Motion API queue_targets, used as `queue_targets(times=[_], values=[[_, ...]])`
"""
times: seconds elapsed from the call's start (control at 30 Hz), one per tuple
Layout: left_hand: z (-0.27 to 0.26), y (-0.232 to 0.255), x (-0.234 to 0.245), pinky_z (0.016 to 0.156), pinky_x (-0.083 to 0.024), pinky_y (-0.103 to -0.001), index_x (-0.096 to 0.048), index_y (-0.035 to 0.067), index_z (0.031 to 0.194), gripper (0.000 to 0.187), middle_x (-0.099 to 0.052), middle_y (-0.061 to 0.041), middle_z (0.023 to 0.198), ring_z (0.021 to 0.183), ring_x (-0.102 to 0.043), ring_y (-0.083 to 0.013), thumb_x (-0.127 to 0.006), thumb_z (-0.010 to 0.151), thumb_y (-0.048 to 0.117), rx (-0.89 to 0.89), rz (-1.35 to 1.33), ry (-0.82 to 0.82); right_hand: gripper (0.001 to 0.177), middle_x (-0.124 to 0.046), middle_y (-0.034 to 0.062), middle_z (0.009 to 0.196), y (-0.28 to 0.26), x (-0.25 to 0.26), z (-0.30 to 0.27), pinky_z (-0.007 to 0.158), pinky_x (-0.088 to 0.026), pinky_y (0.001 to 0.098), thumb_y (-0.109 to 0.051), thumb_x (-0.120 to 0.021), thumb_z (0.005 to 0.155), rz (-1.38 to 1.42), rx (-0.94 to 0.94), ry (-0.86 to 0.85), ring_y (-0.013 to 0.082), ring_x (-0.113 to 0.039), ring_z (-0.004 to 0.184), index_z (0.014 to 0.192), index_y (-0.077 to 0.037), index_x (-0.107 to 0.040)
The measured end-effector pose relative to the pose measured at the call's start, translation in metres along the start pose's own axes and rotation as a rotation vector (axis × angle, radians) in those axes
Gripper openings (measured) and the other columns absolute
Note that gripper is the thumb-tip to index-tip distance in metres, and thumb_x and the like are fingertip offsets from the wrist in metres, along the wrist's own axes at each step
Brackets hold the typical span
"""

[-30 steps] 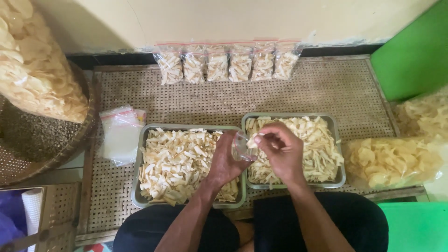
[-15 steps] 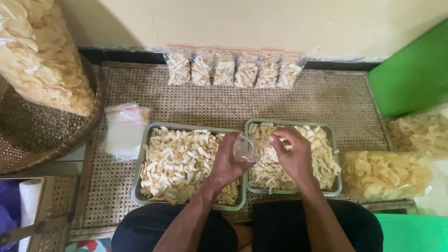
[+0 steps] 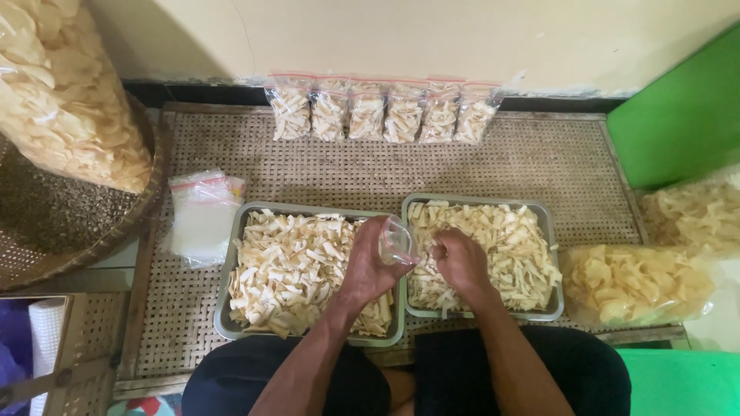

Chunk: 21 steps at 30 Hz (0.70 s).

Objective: Manually filling small plastic bags with chips and sealing them.

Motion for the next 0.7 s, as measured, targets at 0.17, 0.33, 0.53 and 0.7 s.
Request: queue_targets(times=[0.17, 0.33, 0.53, 0.7], values=[[0.000, 0.003, -0.001, 0.103, -0.051, -0.047, -0.060, 0.008, 0.124, 0.076, -0.064, -0.012, 0.106, 0.109, -0.066, -0.0359, -0.098, 0.058, 0.017, 0.000, 0.021, -0.004, 0.008, -0.070, 0.0087, 0.081, 0.038, -0.010, 0.001, 0.077, -0.059, 0.0498, -0.022, -0.071, 0.088, 0.057, -0.014, 0.075, 0.0346, -0.074, 0.084, 0.095, -0.017, -0.071], [-0.002, 0.009, -0.001, 0.105, -0.050, -0.049, -0.058, 0.008, 0.126, 0.079, -0.063, -0.012, 0.108, 0.112, -0.064, -0.0369, -0.098, 0.057, 0.015, 0.052, 0.035, -0.041, 0.013, -0.073, 0.0122, 0.078, 0.039, 0.026, -0.016, 0.070, -0.058, 0.0428, -0.017, -0.075, 0.083, 0.372, -0.141, 0.126, 0.0291, -0.073, 0.077, 0.095, -0.012, -0.076], [-0.008, 0.008, -0.003, 0.108, -0.047, -0.054, -0.054, 0.007, 0.130, 0.087, -0.062, -0.016, 0.114, 0.119, -0.060, -0.0436, -0.096, 0.055, 0.015, 0.127, 0.035, -0.081, 0.013, -0.063, 0.0117, 0.081, 0.000, 0.084, -0.035, 0.057, -0.057, 0.0288, -0.013, -0.074, 0.094, 0.864, -0.153, 0.166, 0.0203, -0.066, 0.066, 0.093, -0.002, -0.067], [-0.006, 0.015, -0.001, 0.107, -0.049, -0.050, -0.055, 0.004, 0.130, 0.083, -0.062, -0.015, 0.111, 0.118, -0.062, -0.0406, -0.096, 0.060, 0.020, 0.096, 0.072, -0.120, 0.009, -0.057, 0.0148, 0.082, -0.051, 0.117, -0.040, 0.059, -0.058, 0.0334, -0.006, -0.067, 0.097, 1.058, -0.008, 0.072, 0.0235, -0.062, 0.065, 0.099, 0.003, -0.066]])
Point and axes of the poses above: each hand's wrist, its own z-axis towards the middle knuckle, its own x-axis out of the back of the hand, y = z × x, the point moved 10 cm from there along z, towards the middle knuckle
